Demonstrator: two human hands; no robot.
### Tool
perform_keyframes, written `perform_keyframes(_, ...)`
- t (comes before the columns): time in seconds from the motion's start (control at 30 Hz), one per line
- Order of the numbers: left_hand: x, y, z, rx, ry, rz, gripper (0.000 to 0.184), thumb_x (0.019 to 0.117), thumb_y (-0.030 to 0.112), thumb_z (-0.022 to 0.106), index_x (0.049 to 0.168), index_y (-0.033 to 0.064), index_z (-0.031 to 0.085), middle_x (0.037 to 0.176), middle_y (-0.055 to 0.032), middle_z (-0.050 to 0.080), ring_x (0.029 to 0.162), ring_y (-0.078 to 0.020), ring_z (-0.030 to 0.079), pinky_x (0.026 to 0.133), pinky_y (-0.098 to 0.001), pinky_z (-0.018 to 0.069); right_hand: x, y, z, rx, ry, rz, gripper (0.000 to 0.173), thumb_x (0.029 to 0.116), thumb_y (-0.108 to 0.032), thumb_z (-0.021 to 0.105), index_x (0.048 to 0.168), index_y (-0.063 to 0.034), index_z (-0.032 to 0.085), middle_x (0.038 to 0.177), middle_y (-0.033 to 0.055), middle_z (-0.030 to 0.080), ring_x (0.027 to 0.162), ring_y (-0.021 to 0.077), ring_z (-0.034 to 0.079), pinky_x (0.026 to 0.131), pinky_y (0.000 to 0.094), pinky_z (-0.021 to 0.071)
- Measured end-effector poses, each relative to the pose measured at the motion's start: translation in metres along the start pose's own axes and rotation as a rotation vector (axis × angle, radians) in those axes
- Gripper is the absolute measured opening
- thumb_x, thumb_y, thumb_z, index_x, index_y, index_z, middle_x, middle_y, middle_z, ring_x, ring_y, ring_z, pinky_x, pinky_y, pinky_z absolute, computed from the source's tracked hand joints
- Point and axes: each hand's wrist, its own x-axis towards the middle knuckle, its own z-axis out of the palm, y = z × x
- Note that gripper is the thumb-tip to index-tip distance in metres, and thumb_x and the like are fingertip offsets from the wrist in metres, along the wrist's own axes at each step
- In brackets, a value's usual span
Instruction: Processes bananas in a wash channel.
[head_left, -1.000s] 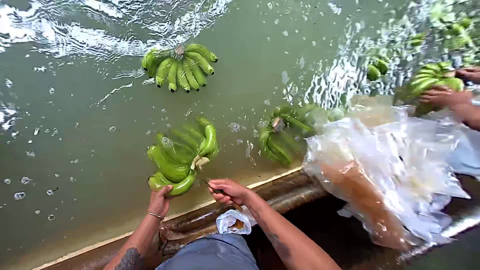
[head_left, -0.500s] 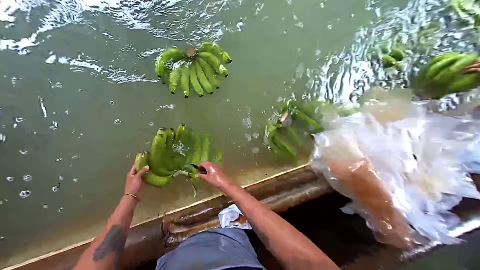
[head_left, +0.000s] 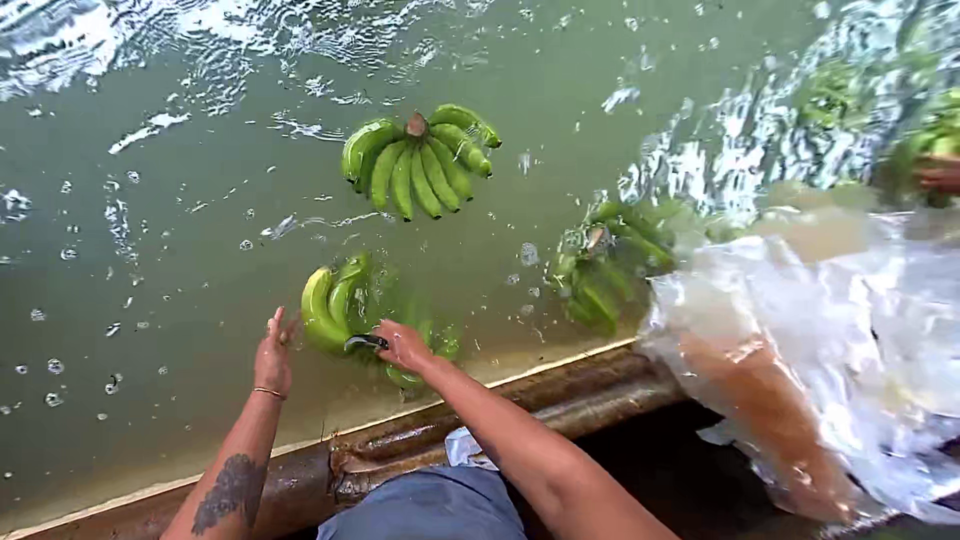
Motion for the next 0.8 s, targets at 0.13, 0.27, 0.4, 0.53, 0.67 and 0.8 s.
perform_keyframes(0.13, -0.001, 0.006, 0.028, 0.237, -0.082, -0.001, 0.066, 0.1083, 0.046, 0.039, 0.164, 0.0169, 0.019, 0.156, -0.0202, 0.043, 0.134, -0.0356, 0.052, 0.1, -0.0566, 0.0496, -0.002, 0.015, -0.002, 0.119, -0.079, -0.159, 0.047, 0.0997, -0.027, 0.065, 0.14, -0.0034, 0.062, 0.131, 0.0234, 0.065, 0.126, 0.036, 0.06, 0.112, 0.0529, 0.0429)
perform_keyframes(0.27, 0.032, 0.038, 0.058, 0.657, -0.082, 0.089, 0.081, 0.0865, 0.025, 0.083, 0.154, 0.0098, 0.041, 0.14, -0.0281, 0.056, 0.128, -0.0446, 0.056, 0.105, -0.0657, 0.0446, -0.004, 0.021, -0.01, 0.192, -0.132, -0.116, 0.047, 0.1035, -0.035, 0.06, 0.141, -0.0073, 0.062, 0.136, 0.0175, 0.065, 0.13, 0.03, 0.06, 0.114, 0.0522, 0.0419)
perform_keyframes(0.4, 0.045, 0.051, 0.067, 0.81, -0.057, 0.104, 0.06, 0.0851, 0.022, 0.082, 0.139, 0.0096, 0.06, 0.127, -0.0257, 0.065, 0.121, -0.0436, 0.061, 0.101, -0.0673, 0.0454, -0.005, 0.019, -0.017, 0.133, 0.092, 0.122, 0.044, 0.1062, -0.033, 0.055, 0.141, -0.0079, 0.062, 0.132, 0.0184, 0.067, 0.126, 0.0334, 0.063, 0.111, 0.0546, 0.0451)
perform_keyframes(0.53, 0.044, 0.061, 0.076, 0.93, -0.076, 0.079, 0.055, 0.0881, 0.027, 0.08, 0.137, 0.0096, 0.063, 0.126, -0.0272, 0.065, 0.121, -0.048, 0.059, 0.1, -0.0732, 0.0419, -0.01, 0.015, -0.014, 0.07, 0.091, 0.186, 0.043, 0.1059, -0.034, 0.056, 0.142, -0.0111, 0.061, 0.135, 0.0169, 0.066, 0.129, 0.0338, 0.061, 0.111, 0.0557, 0.0438)
perform_keyframes(0.67, 0.048, 0.065, 0.08, 0.953, -0.041, 0.059, 0.051, 0.0858, 0.027, 0.081, 0.129, 0.0047, 0.065, 0.118, -0.0279, 0.067, 0.114, -0.048, 0.062, 0.096, -0.0722, 0.045, -0.011, 0.019, 0.002, 0.17, 0.209, 0.181, 0.04, 0.1044, -0.031, 0.058, 0.138, -0.0105, 0.065, 0.13, 0.0154, 0.07, 0.123, 0.0307, 0.065, 0.109, 0.0521, 0.0476)
perform_keyframes(0.8, 0.052, 0.071, 0.082, 0.907, -0.052, 0.039, 0.051, 0.0861, 0.023, 0.081, 0.132, 0.0052, 0.065, 0.12, -0.0273, 0.067, 0.116, -0.0465, 0.062, 0.098, -0.0707, 0.0451, -0.013, 0.016, 0.003, 0.236, 0.244, 0.197, 0.04, 0.1044, -0.03, 0.058, 0.138, -0.008, 0.065, 0.128, 0.0166, 0.07, 0.122, 0.031, 0.065, 0.108, 0.0513, 0.0478)
